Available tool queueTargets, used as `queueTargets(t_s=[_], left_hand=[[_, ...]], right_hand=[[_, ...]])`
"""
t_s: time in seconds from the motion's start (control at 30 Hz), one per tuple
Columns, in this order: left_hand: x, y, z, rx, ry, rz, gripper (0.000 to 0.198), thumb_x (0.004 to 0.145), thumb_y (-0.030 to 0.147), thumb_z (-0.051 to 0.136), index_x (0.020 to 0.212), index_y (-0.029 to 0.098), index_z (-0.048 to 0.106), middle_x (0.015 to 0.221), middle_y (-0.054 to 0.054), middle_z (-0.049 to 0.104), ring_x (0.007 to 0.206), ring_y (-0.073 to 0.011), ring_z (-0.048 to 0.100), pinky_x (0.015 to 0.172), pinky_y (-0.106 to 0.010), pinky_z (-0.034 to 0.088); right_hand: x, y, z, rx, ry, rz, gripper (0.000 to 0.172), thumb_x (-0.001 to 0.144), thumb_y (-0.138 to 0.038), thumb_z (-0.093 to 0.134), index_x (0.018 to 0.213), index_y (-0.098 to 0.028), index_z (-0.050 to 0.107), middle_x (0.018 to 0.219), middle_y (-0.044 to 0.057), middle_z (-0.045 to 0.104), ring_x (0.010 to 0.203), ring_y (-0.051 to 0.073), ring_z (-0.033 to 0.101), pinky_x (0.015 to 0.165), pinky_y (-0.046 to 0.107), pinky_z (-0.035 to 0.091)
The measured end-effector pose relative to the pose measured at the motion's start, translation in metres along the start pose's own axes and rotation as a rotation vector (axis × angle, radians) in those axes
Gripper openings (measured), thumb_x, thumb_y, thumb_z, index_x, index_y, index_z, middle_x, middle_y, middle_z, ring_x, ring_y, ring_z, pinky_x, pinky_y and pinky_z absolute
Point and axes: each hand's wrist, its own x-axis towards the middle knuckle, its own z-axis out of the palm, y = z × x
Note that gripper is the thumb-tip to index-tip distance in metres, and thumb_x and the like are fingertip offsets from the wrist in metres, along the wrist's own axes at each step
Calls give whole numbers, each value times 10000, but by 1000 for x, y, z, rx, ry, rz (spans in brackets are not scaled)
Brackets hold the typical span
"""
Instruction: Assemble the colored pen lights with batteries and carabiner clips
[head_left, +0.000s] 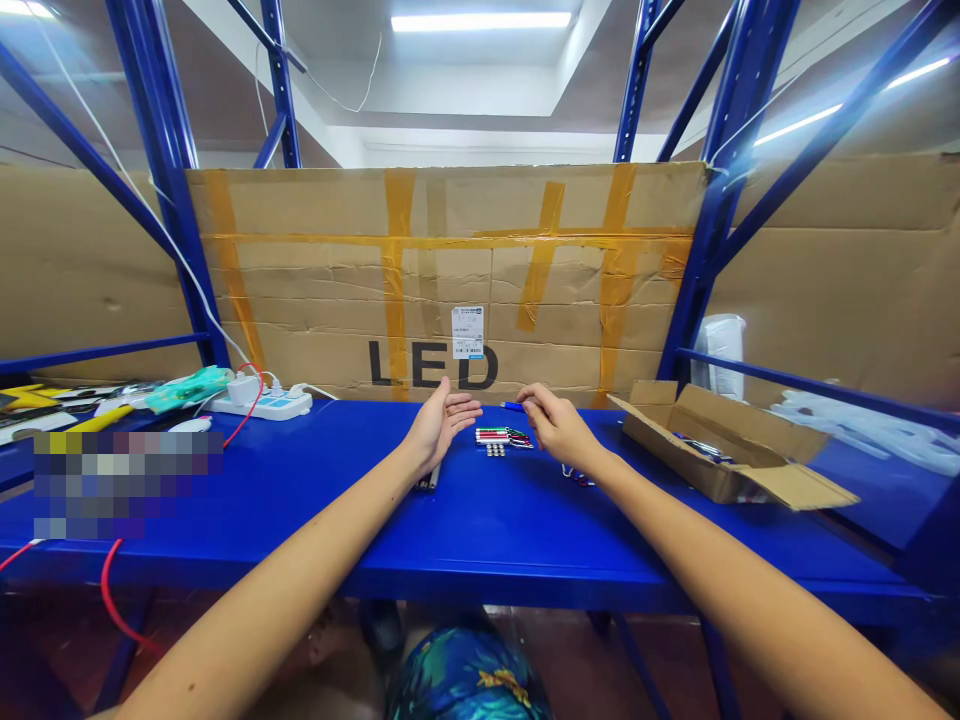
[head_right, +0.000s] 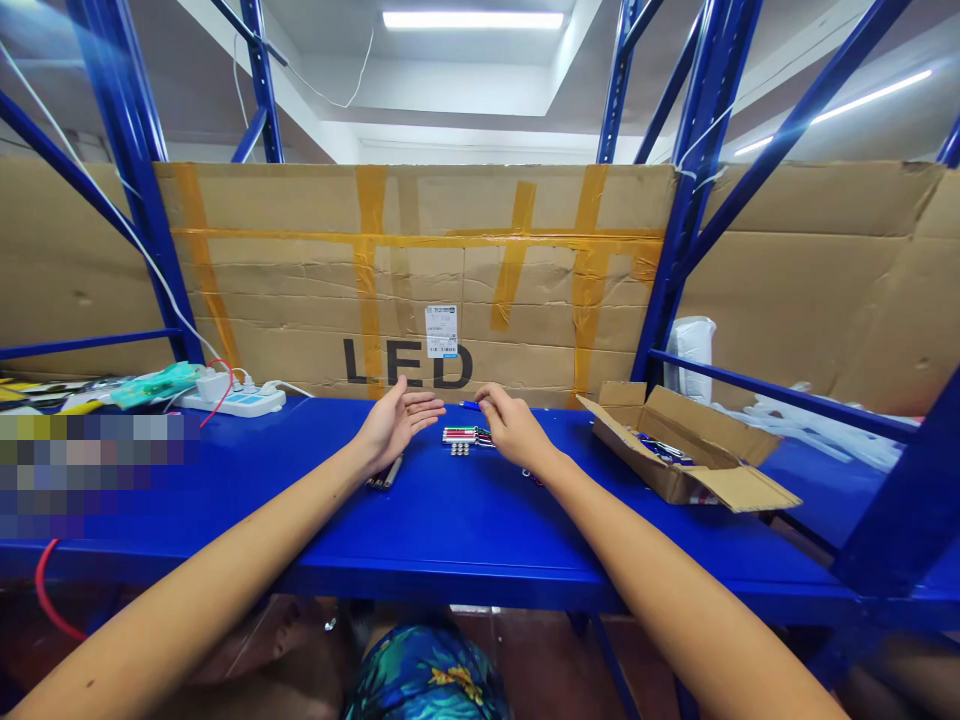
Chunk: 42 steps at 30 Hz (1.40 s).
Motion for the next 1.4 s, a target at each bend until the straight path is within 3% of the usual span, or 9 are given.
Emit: queueTargets(t_s=[0.6,0.87,1.4], left_hand=[[0,0,1,-4,9,-5,538,968,513,360,1039,44,615,1055,-232,686,983,-249,684,945,-343,499],[2,-1,0,-19,12,5,526,960,512,388,993,45,626,1061,-231,682,993,-243,680,954,-327,498],[1,0,3,-16,21,-4,502,971,491,375,945,61,634,1027,-215,692,963,-231,688,964,-338,498]], right_hand=[[-1,-7,-3,-20,-17,4,172,953,-261,372,927,-212,535,503,-51,506,458,142,519,589,264,406],[-1,-2,-1,36,-84,51,174,968,-283,363,951,-228,528,466,-79,492,378,138,535,510,253,420],[-1,-3,-2,41,-78,47,169,967,-262,363,950,-223,527,452,-74,510,404,148,573,544,264,446]])
